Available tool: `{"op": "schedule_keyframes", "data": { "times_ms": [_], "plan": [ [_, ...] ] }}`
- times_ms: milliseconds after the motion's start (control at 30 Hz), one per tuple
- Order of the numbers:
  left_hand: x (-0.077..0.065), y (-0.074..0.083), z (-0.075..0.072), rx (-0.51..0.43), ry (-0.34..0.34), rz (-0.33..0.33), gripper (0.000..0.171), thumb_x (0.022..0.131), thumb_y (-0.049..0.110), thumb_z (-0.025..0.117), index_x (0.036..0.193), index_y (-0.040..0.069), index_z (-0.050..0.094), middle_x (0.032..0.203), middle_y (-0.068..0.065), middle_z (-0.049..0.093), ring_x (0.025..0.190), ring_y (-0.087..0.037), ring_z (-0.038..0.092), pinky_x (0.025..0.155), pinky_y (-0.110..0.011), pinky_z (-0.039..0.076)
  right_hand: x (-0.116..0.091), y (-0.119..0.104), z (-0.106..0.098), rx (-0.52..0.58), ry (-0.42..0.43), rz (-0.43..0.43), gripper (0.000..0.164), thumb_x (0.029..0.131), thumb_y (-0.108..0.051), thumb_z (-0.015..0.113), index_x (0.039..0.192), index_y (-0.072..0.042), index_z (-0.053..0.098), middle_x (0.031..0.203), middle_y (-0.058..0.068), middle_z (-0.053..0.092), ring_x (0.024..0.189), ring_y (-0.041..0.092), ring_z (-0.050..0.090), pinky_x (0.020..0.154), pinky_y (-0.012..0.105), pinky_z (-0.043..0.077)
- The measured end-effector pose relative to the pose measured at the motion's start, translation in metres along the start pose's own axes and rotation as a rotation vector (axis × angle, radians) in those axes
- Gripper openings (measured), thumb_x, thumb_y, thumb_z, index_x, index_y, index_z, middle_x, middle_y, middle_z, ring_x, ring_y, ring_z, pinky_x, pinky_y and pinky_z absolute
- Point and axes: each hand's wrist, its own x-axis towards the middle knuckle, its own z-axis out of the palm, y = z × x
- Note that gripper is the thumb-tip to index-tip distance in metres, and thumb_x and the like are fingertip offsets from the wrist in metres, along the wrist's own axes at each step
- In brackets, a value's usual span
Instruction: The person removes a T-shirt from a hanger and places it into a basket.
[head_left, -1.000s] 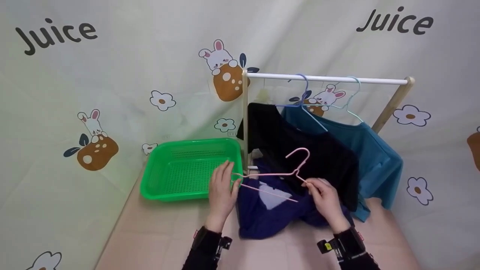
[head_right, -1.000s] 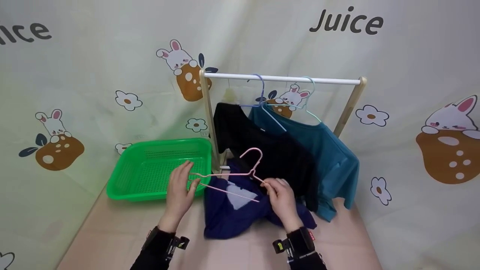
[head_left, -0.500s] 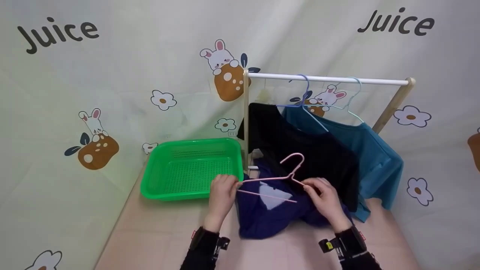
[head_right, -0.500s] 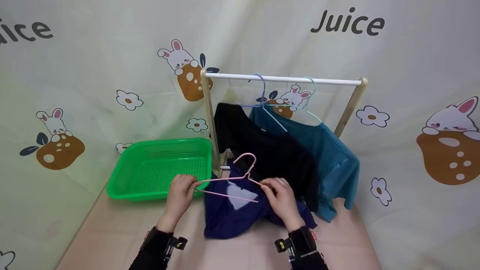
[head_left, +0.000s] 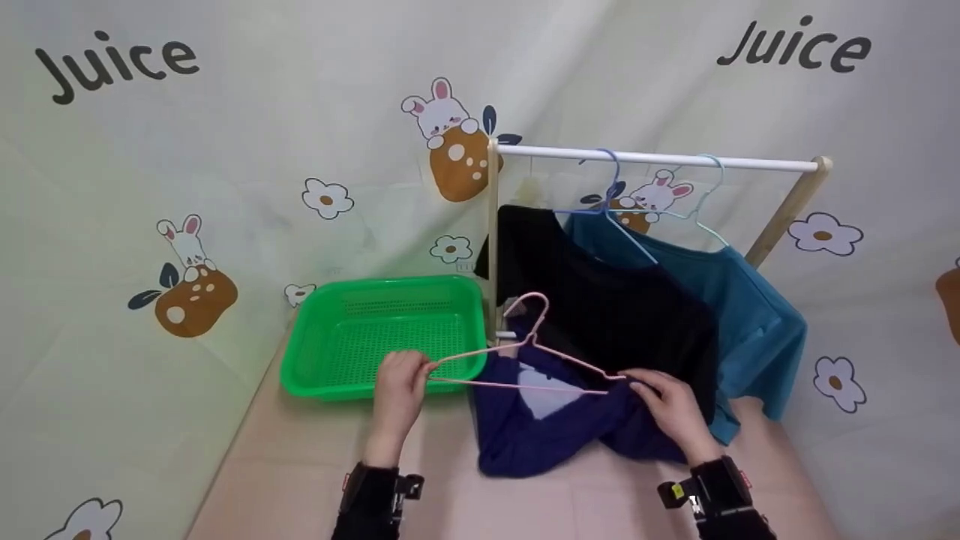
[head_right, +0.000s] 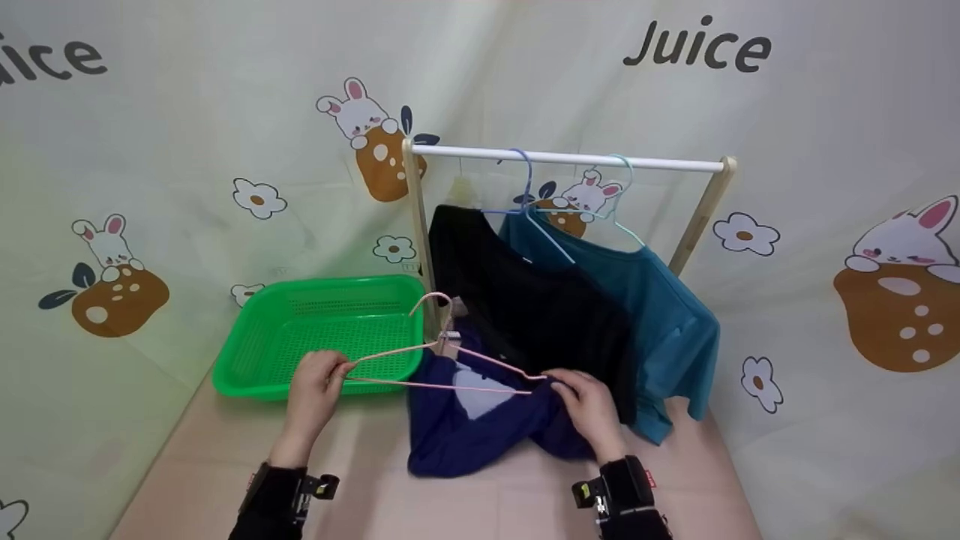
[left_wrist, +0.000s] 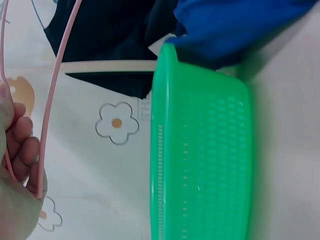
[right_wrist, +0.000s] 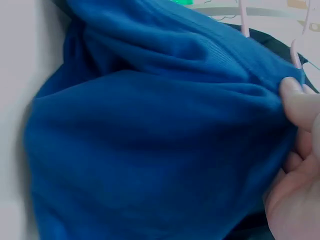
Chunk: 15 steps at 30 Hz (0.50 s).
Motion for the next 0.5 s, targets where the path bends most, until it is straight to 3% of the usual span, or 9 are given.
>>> {"op": "schedule_keyframes", "data": {
  "times_ms": [233,333,433,500],
  "plan": [
    [-0.007,-0.014,-0.016,0.027,0.015,-0.048,0.015,0.079,0.0,0.077,0.078,0.005,0.063,0.072,-0.006,0.064,0.07,-0.026,0.059,0.068,-0.041,0.044,-0.002,0.006,-0.002,-0.045,0.086,0.146,0.017,0.095,-0.003,0.064,0.108,-0.007,0.075,0.107,0.008,0.073,0.1,0.028,0.067,0.086,0.01,0.04],
    [-0.009,-0.017,-0.022,0.026,0.037,-0.09,0.015,0.08,-0.001,0.076,0.078,0.005,0.062,0.072,-0.005,0.063,0.07,-0.025,0.057,0.067,-0.04,0.043,-0.002,0.005,-0.004,-0.047,0.081,0.181,0.02,0.098,-0.005,0.061,0.115,-0.003,0.071,0.112,0.011,0.071,0.102,0.031,0.066,0.084,0.012,0.042],
    [-0.009,-0.016,-0.025,0.014,0.043,-0.116,0.016,0.081,-0.001,0.075,0.078,0.006,0.061,0.07,-0.003,0.06,0.068,-0.022,0.052,0.065,-0.038,0.039,0.001,0.0,-0.006,0.041,0.053,0.158,0.033,0.098,-0.006,0.061,0.131,0.0,0.061,0.124,0.016,0.066,0.109,0.033,0.063,0.086,0.013,0.044],
    [-0.009,-0.015,-0.024,0.002,0.034,-0.12,0.016,0.082,0.0,0.075,0.078,0.006,0.061,0.069,-0.001,0.058,0.068,-0.02,0.049,0.064,-0.036,0.038,0.004,-0.004,-0.007,0.115,0.04,0.096,0.045,0.097,-0.003,0.062,0.14,0.002,0.051,0.133,0.019,0.06,0.114,0.033,0.06,0.087,0.014,0.045]
  ]
}}
